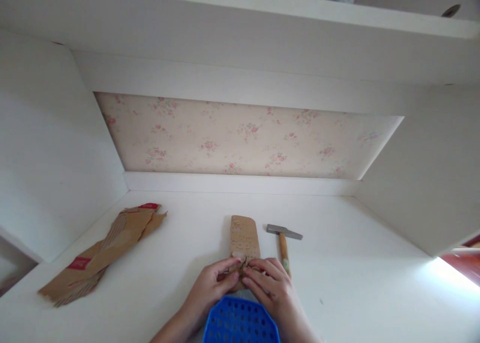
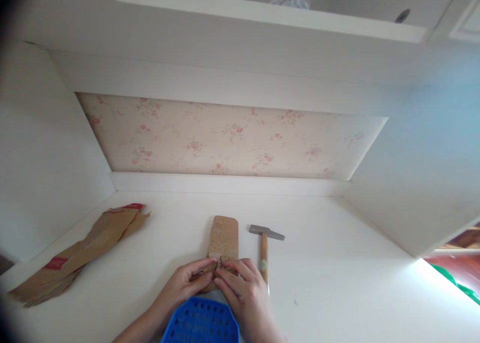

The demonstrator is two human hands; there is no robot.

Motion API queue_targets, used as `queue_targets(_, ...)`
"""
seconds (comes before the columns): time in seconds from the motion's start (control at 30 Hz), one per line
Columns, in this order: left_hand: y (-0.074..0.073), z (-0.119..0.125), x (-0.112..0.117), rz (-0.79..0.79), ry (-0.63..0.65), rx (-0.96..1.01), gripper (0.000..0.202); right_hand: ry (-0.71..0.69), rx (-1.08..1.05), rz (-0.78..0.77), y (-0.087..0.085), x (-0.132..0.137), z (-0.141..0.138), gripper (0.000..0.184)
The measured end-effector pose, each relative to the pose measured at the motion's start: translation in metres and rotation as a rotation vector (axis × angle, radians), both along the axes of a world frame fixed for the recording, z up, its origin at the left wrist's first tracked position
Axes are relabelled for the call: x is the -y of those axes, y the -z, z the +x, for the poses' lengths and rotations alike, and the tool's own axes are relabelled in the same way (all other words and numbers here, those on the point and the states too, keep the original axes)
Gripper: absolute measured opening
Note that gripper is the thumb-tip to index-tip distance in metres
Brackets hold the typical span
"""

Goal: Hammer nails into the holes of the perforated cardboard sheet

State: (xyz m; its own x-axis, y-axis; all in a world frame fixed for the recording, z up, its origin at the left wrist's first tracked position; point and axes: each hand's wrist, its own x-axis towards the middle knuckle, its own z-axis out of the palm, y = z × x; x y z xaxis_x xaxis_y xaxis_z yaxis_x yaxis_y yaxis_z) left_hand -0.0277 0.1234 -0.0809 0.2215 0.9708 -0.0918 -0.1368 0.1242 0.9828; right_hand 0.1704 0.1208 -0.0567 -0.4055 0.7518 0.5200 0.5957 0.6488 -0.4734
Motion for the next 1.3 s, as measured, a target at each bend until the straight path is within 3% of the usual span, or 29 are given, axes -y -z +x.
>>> queue_targets(0.33,0.003,0.000,-0.002,-0.047,0.008,0.013,0.067,0.000,0.014,0.046,0.009,-0.003,-0.001,0.016)
queue_targets(0.47,0.002,-0.001,-0.002,-0.091,-0.014,0.108,0.061,-0.007,-0.029,0.035,0.010,-0.003,-0.001,0.017)
queue_targets(0.67,-0.012,0.000,0.001,-0.333,-0.166,0.382,0.052,0.131,-0.184,-0.045,-0.001,0.005,-0.002,0.013)
queue_targets(0.77,-0.018,0.000,0.001,-0.343,-0.182,0.419,0.044,0.145,-0.220,-0.085,-0.001,0.008,-0.001,0.012)
queue_targets(0.9,-0.015,0.000,-0.001,-0.365,-0.207,0.406,0.042,0.082,-0.156,-0.134,0.000,0.009,0.000,0.011)
queue_targets(1.13,-0.013,0.002,0.003,-0.334,-0.038,0.366,0.056,0.022,-0.051,-0.194,-0.001,0.009,-0.002,0.015)
queue_targets(1.3,-0.011,0.003,0.005,-0.266,0.049,0.337,0.054,0.014,-0.058,-0.180,0.001,0.006,-0.003,0.021)
